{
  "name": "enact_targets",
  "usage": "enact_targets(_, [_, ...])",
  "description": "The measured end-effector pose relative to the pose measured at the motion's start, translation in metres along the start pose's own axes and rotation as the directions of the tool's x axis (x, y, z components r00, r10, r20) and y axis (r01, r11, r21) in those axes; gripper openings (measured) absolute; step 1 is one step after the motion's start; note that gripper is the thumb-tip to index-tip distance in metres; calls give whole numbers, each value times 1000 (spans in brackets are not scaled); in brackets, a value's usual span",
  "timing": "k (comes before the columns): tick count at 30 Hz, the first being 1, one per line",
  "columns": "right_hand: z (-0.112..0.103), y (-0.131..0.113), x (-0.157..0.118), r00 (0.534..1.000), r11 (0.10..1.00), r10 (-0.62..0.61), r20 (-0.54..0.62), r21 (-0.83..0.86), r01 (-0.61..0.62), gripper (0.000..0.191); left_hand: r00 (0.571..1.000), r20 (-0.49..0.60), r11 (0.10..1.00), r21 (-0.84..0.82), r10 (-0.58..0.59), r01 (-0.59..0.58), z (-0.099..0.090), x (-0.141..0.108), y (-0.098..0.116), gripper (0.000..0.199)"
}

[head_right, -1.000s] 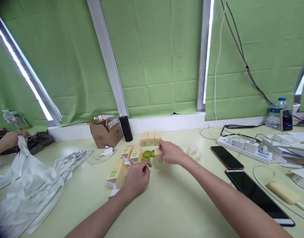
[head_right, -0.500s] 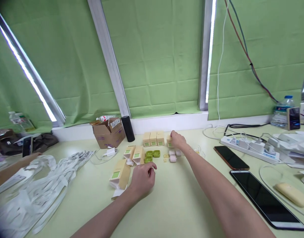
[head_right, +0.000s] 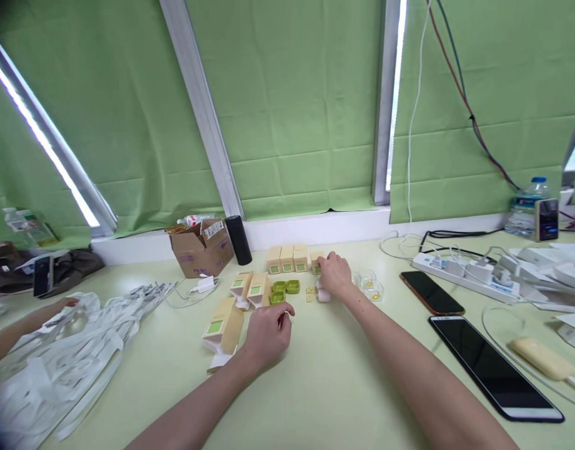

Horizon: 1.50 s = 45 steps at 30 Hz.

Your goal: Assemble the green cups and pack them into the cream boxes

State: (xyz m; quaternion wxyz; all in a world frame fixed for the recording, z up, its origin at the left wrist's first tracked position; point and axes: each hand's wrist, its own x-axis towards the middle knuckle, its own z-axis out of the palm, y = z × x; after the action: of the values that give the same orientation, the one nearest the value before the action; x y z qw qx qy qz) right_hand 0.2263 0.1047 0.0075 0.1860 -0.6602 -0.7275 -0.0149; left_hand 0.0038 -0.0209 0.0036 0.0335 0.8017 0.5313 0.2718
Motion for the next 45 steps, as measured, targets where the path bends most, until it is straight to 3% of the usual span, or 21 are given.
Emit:
enact_targets(7, [6, -12, 10, 997, 999, -5, 75, -42, 8, 47, 1000, 3, 1000, 8, 23, -23, 1, 0, -3, 27])
enact_targets(15, [15, -18, 23, 991, 996, 10, 134, -84, 1, 48, 999, -7, 999, 22, 43, -43, 3, 0, -4, 27])
enact_targets(25, [21, -21, 31, 986, 1000, -30, 164, 2, 30, 56, 998, -15, 998, 17, 60, -60, 4, 0, -6, 26])
enact_targets(33, [19, -19, 33, 993, 995, 33, 117, 89, -43, 54, 999, -4, 998, 18, 53, -53, 2, 0, -4, 26])
enact_targets(40, [6, -13, 18, 978, 963, 209, -1, 173, -206, 45, 997, 10, 996, 38, 78, -78, 3, -2, -5, 27])
enact_targets(45, [-5, 0, 13, 977, 962, 213, -26, 181, -205, 51, 997, 26, 996, 39, 78, -79, 6, -2, -5, 26])
